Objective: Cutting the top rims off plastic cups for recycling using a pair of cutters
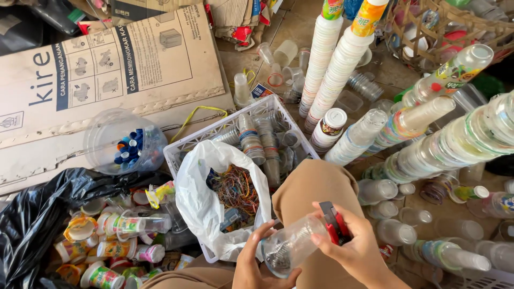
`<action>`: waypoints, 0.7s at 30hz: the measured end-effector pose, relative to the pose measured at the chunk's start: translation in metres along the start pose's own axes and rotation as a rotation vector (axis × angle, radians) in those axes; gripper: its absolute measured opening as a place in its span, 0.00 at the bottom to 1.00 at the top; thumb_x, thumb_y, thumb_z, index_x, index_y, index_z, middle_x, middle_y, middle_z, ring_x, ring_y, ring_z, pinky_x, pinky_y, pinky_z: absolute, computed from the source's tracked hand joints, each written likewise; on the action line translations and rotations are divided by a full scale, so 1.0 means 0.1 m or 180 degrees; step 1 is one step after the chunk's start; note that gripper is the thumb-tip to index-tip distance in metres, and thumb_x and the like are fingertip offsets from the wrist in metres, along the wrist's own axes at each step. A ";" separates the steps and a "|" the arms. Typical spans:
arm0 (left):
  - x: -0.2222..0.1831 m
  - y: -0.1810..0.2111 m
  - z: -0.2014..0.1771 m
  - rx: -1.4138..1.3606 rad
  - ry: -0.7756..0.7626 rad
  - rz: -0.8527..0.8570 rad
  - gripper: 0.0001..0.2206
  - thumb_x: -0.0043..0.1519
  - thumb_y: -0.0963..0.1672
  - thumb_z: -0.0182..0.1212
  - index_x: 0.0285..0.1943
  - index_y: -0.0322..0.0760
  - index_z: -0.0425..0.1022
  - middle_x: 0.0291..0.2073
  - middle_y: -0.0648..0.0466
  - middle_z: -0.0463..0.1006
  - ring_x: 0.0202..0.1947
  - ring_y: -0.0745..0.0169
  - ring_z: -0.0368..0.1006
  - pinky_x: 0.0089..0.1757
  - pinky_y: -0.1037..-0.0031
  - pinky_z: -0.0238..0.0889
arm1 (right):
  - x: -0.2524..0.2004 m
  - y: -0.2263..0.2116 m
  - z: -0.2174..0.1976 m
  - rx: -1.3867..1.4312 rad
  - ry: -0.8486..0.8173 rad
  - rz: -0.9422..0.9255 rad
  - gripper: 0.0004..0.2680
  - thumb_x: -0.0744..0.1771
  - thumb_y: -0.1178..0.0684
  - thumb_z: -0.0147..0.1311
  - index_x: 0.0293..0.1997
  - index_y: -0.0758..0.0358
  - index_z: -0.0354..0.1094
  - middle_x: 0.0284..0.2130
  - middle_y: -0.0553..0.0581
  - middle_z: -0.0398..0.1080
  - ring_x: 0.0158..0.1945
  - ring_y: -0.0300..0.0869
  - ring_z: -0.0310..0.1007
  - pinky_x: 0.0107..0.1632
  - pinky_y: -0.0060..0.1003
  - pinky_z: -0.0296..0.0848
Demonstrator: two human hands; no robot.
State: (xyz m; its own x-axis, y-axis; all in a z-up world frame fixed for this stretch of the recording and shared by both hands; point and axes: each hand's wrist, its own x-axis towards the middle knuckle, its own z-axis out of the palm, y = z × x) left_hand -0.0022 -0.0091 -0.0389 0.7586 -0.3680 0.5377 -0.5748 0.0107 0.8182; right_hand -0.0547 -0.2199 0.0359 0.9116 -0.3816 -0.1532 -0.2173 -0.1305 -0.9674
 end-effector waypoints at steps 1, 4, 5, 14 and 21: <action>-0.04 -0.04 0.01 -0.0090 0.0146 0.0149 0.52 0.47 0.44 0.82 0.78 0.41 0.44 0.61 0.32 0.71 0.57 0.40 0.79 0.52 0.57 0.80 | 0.01 0.06 -0.04 0.0061 0.0031 0.0031 0.23 0.56 0.57 0.68 0.56 0.69 0.76 0.37 0.55 0.84 0.25 0.35 0.65 0.31 0.28 0.66; -0.15 0.04 0.14 -0.0801 0.0650 -0.0252 0.55 0.52 0.52 0.81 0.81 0.48 0.37 0.69 0.29 0.60 0.68 0.34 0.66 0.61 0.48 0.71 | 0.05 0.13 -0.09 0.0227 0.0169 0.0069 0.23 0.56 0.59 0.68 0.56 0.69 0.75 0.37 0.57 0.84 0.28 0.37 0.71 0.36 0.29 0.70; -0.08 0.03 0.06 -0.0797 0.0645 -0.0258 0.55 0.52 0.52 0.81 0.81 0.48 0.37 0.69 0.29 0.60 0.68 0.34 0.66 0.61 0.48 0.71 | 0.12 0.08 -0.19 0.0232 0.0168 0.0076 0.23 0.56 0.59 0.68 0.56 0.69 0.75 0.37 0.57 0.84 0.28 0.37 0.71 0.36 0.29 0.70; -0.20 -0.66 -0.28 0.0891 0.0613 -0.1804 0.17 0.57 0.41 0.64 0.56 0.34 0.75 0.67 0.47 0.69 0.68 0.48 0.64 0.61 0.57 0.59 | 1.31 -0.18 -1.64 -0.1853 0.1946 -0.2264 0.16 0.75 0.74 0.63 0.70 0.85 0.59 0.60 0.76 0.70 0.49 0.55 0.69 0.53 0.45 0.71; -0.19 -0.82 -0.35 0.0075 0.1047 -0.3117 0.17 0.62 0.46 0.59 0.58 0.33 0.79 0.48 0.48 0.86 0.48 0.58 0.82 0.48 0.69 0.74 | 1.98 0.38 -1.58 -0.3434 0.1113 -0.0716 0.16 0.67 0.42 0.67 0.39 0.69 0.70 0.24 0.62 0.70 0.23 0.53 0.65 0.31 0.46 0.66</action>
State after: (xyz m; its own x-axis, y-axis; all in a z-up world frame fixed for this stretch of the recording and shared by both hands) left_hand 0.0411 0.0292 -0.1091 0.9416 0.0669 -0.3301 0.3368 -0.1762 0.9249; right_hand 0.0626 -0.4447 0.0009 0.8577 -0.4609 0.2278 -0.4011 -0.8770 -0.2645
